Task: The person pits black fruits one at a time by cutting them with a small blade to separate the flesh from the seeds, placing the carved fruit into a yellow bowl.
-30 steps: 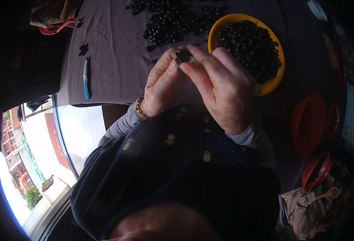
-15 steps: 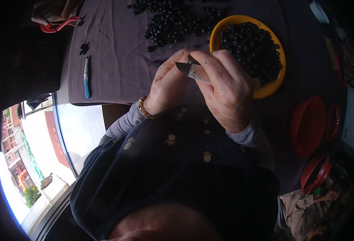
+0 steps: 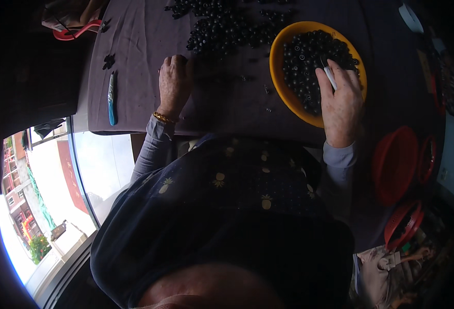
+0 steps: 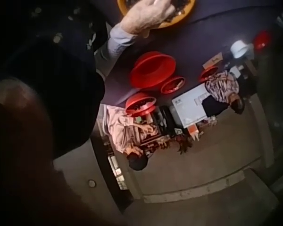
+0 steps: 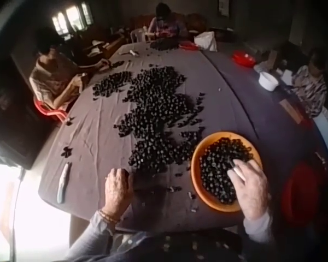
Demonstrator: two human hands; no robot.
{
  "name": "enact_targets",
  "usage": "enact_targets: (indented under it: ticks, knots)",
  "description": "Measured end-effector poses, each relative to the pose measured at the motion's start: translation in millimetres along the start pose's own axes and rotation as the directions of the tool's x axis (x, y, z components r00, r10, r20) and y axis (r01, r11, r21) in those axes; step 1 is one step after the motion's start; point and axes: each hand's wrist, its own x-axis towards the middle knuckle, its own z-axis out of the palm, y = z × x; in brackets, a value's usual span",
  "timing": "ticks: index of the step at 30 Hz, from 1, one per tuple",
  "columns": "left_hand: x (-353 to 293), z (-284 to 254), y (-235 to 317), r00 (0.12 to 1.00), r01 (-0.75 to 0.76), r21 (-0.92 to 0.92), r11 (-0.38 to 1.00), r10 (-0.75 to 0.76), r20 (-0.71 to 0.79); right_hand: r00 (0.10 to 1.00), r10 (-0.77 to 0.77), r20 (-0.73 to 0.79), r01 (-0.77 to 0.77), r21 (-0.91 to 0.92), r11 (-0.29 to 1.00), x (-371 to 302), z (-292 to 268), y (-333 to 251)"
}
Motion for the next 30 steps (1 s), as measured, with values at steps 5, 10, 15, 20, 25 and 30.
enact_targets:
  ticks: [5,10,15,20,25,30]
  knots:
    - [-3,-1,18,0.999,0.043,0.080,0.996,-0.041,-0.032,0.989,-0.137,-0.048,0.143,0.129,0.981,-4,8,-14]
    - [-1,1,19,0.996,0.009,-0.011,1.000,-0.010,-0.091,0.980,-0.180,-0.084,0.193,0.195,0.962,-7,13,-24]
    - [-3,-13,19,0.936,0.352,-0.694,0.628,-0.242,0.256,0.956,-0.269,-0.117,0.293,0.336,0.895,-10,19,-44]
    - [7,-78,79,0.752,0.659,-0.733,-0.170,0.114,0.649,0.841,-0.502,-0.202,0.524,0.537,0.661,-17,16,-83]
    - [1,-82,89,0.697,0.715,-0.596,-0.365,0.313,0.645,0.747,-0.611,-0.262,0.634,0.558,0.536,-16,10,-93]
    - [0,-81,93,0.712,0.701,-0.586,-0.406,0.355,0.605,0.765,-0.587,-0.267,0.621,0.547,0.561,-19,7,-96]
